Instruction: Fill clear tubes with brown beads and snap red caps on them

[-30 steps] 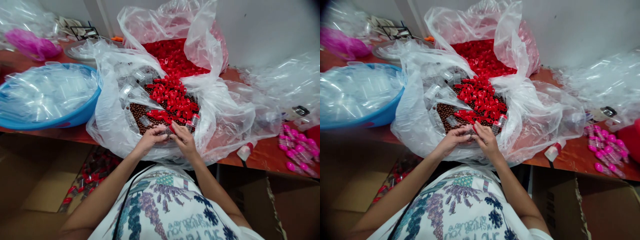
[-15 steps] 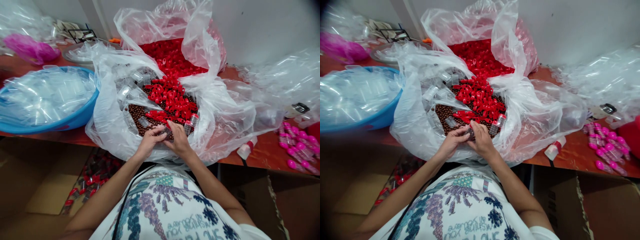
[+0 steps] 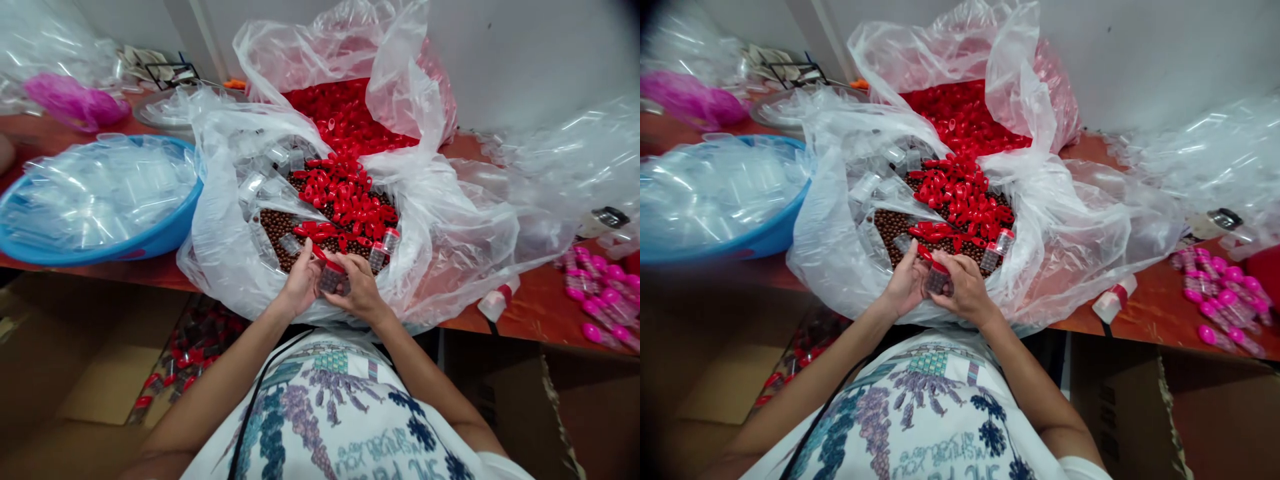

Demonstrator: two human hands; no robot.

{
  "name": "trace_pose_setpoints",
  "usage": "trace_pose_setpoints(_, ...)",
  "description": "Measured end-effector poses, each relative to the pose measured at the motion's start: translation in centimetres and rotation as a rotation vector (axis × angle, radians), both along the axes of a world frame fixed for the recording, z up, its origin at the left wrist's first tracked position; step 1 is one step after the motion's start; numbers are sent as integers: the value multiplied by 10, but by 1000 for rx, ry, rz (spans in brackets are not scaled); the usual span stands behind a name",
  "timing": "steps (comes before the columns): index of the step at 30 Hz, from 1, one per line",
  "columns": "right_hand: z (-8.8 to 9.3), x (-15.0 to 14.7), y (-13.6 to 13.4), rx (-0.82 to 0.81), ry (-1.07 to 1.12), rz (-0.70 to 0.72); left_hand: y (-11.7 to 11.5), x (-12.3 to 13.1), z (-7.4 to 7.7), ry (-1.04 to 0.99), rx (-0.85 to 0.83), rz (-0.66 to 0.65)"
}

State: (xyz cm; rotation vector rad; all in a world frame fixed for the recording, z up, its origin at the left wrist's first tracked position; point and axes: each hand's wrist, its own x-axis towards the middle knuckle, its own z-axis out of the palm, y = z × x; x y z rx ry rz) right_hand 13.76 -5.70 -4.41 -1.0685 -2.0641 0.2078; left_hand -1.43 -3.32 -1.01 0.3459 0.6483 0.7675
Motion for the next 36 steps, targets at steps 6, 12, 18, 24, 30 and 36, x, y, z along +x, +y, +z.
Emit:
trace_pose_setpoints(6,3,-4,-5,5,-46,-2,0,3,2,-2,-28,37)
trace_pose_setpoints(12,4,-7,-9,16,-65,-37,-1,0,-1,38,-17,-1)
trace_pose_setpoints(18,5,-10,-7,-5,-18,-65,-1,0,2,147,24,-63)
trace_pose_setpoints(24,13,-12,-5,-110,-194,25,-2,1,-1,203,104,106)
trace_pose_setpoints(30,13,-11,-2,-158,-110,-48,-2,-2,-5,213,83,80)
trace_pose_setpoints(36,17,-13,1,-94,-154,-12,-1,-2,-6,217,101,93)
